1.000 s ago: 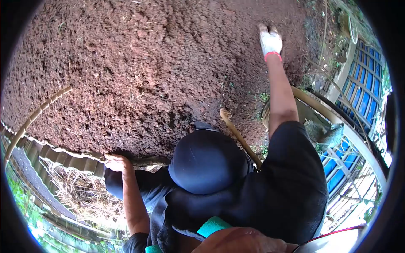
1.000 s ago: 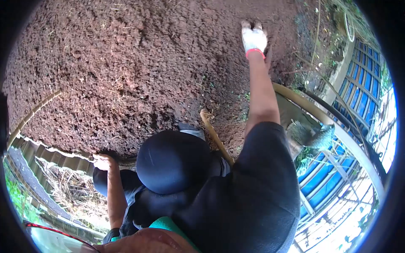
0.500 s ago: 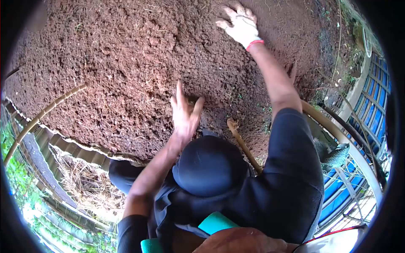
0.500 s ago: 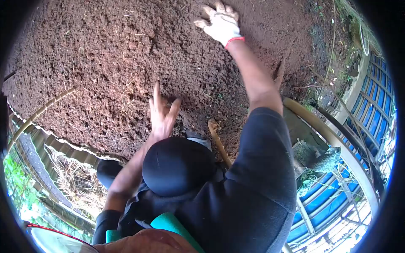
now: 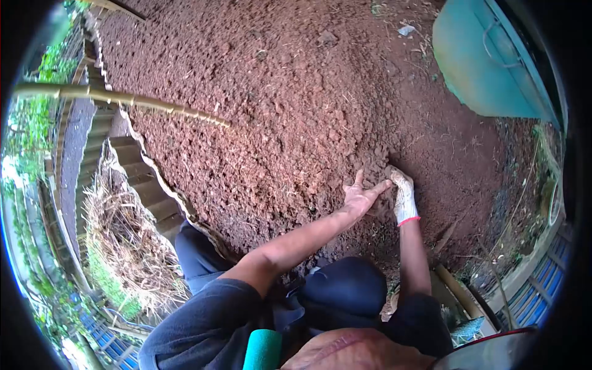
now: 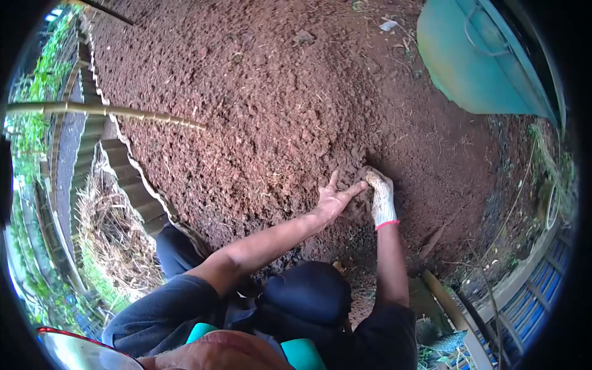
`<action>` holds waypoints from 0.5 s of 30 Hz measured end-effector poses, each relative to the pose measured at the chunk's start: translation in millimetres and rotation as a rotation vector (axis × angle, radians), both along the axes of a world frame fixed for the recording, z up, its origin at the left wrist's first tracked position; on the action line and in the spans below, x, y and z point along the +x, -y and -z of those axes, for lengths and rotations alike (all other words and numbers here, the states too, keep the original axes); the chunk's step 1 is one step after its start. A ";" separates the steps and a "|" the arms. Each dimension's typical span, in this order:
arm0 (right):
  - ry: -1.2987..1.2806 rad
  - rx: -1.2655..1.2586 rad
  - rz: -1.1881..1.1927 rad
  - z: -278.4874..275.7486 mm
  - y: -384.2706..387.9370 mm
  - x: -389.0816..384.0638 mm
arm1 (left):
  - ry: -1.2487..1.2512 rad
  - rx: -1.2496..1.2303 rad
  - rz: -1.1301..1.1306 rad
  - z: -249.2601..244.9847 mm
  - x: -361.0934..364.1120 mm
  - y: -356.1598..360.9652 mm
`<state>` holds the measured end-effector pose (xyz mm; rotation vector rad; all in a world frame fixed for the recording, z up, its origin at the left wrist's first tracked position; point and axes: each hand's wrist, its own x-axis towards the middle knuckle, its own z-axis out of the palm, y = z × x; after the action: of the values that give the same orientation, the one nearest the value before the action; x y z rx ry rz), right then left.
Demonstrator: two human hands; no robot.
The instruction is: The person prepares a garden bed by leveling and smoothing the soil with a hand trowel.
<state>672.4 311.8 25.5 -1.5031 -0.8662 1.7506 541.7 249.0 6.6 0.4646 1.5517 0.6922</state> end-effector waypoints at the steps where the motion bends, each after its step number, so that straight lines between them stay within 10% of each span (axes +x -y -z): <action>1: -0.039 -0.038 0.088 -2.4 6.4 -3.9 | 0.095 0.051 -0.090 -11.4 -1.6 -3.4; 3: -0.183 -0.125 0.309 -17.5 5.5 -29.7 | 0.650 0.255 -0.324 -53.7 -21.2 -16.0; 8: -0.519 0.117 -0.004 -133.5 -106.6 -175.5 | 0.609 0.377 -0.228 -148.6 -170.8 -117.3; 11: -0.656 0.283 0.175 -178.4 -167.5 -247.5 | 0.314 0.424 -0.986 -210.4 -252.6 -151.6; 14: -0.507 0.596 0.142 -178.9 -158.8 -228.8 | 0.065 0.325 -0.802 -213.1 -280.9 -124.6; 15: 0.122 0.907 0.071 -172.2 -146.5 -212.4 | -0.194 0.199 -0.334 -217.5 -273.7 -105.0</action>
<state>460.0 458.3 197.6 -0.9965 -1.3954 0.9700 268.0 354.0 224.1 0.4333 1.7726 1.0924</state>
